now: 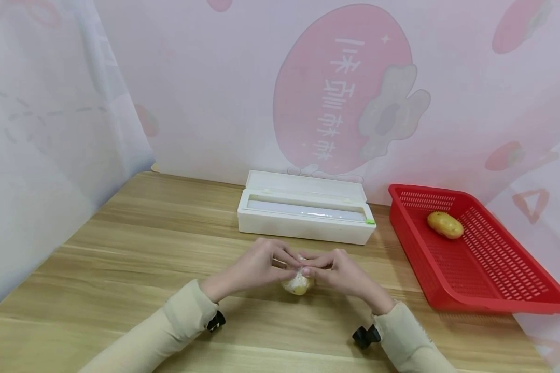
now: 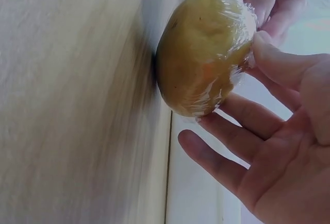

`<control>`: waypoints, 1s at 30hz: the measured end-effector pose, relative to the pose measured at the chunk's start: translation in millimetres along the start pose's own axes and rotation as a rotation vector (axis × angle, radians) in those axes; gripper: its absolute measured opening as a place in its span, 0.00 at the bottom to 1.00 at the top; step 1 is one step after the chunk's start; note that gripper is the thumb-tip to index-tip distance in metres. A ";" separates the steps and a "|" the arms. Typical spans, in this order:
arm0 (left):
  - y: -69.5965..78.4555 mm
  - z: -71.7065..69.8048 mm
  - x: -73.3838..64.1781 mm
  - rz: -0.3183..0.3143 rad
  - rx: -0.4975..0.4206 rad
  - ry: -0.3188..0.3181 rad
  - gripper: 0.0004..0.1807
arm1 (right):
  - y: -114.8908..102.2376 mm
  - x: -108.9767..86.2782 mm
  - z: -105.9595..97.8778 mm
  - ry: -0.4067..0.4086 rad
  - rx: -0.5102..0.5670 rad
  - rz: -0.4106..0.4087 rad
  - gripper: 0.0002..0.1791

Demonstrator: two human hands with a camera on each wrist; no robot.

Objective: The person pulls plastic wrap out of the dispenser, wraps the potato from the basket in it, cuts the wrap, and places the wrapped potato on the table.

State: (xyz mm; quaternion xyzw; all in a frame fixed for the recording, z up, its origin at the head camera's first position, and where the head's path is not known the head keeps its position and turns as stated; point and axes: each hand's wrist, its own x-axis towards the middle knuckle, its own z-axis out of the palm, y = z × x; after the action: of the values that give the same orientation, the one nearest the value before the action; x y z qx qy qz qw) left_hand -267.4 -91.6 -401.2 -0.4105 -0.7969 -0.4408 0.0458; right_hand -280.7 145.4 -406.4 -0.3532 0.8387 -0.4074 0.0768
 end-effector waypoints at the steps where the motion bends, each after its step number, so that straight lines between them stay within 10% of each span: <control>1: -0.4 -1.3 -0.2 -0.008 -0.012 -0.029 0.13 | 1.0 0.2 -0.6 0.000 0.010 -0.001 0.13; 7: -1.1 -6.1 -0.6 -0.002 0.040 -0.122 0.24 | 4.4 0.3 -2.7 0.010 0.049 -0.004 0.14; 30: -5.9 -7.7 -0.9 0.064 0.088 -0.135 0.18 | 0.3 1.5 1.6 0.105 0.128 0.173 0.16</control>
State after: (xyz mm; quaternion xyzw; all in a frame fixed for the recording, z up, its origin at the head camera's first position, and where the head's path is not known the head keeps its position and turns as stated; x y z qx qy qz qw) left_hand -273.1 -99.5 -400.9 -0.4621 -0.8034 -0.3748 0.0239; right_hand -281.3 143.5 -407.4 -0.2520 0.8411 -0.4699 0.0902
